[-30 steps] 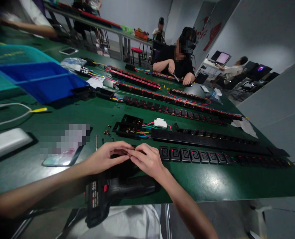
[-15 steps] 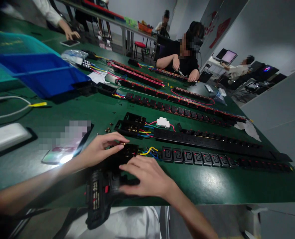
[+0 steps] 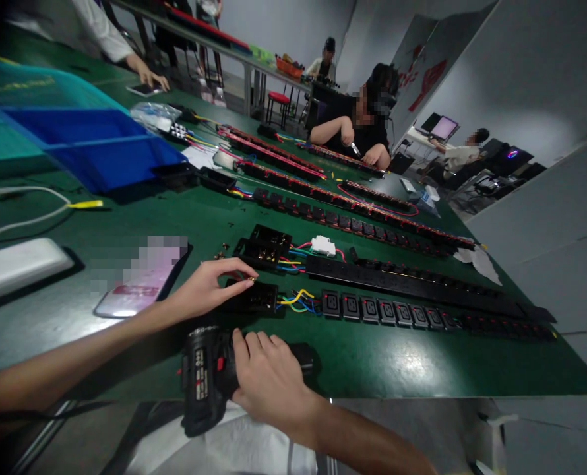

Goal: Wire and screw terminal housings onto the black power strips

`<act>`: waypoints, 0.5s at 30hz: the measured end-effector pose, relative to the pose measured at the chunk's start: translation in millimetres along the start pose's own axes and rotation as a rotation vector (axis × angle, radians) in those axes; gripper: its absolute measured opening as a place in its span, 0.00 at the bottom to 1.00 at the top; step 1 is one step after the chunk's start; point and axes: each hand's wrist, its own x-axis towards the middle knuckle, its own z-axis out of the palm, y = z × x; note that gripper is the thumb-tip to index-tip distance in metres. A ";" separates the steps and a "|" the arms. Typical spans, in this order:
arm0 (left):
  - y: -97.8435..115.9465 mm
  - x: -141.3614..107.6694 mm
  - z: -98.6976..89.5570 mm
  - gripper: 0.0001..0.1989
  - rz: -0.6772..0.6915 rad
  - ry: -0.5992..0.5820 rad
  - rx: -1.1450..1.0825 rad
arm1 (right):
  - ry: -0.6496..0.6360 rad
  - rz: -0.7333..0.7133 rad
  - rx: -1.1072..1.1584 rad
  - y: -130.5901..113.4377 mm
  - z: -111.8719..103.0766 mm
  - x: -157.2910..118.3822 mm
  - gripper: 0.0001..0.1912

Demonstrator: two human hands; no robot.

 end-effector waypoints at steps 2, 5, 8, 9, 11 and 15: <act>-1.2 0.1 -0.8 0.11 0.019 0.009 0.031 | 0.014 0.000 -0.001 1.0 1.4 -4.4 0.38; -1.0 0.5 -3.8 0.11 0.037 0.040 0.050 | 0.028 0.015 0.042 2.4 3.9 -17.2 0.36; 2.1 1.5 -9.4 0.11 0.057 0.098 0.049 | 0.075 0.026 0.144 3.9 1.1 -36.9 0.34; 3.8 1.9 -11.8 0.11 0.063 0.119 0.049 | 0.102 0.023 0.193 4.5 -1.9 -44.7 0.34; 8.0 2.9 -16.7 0.11 0.070 0.174 0.052 | 0.136 0.035 0.318 6.2 -9.9 -62.5 0.33; 13.7 4.2 -22.8 0.11 0.053 0.277 0.047 | 0.128 0.196 0.578 17.5 -24.4 -104.7 0.22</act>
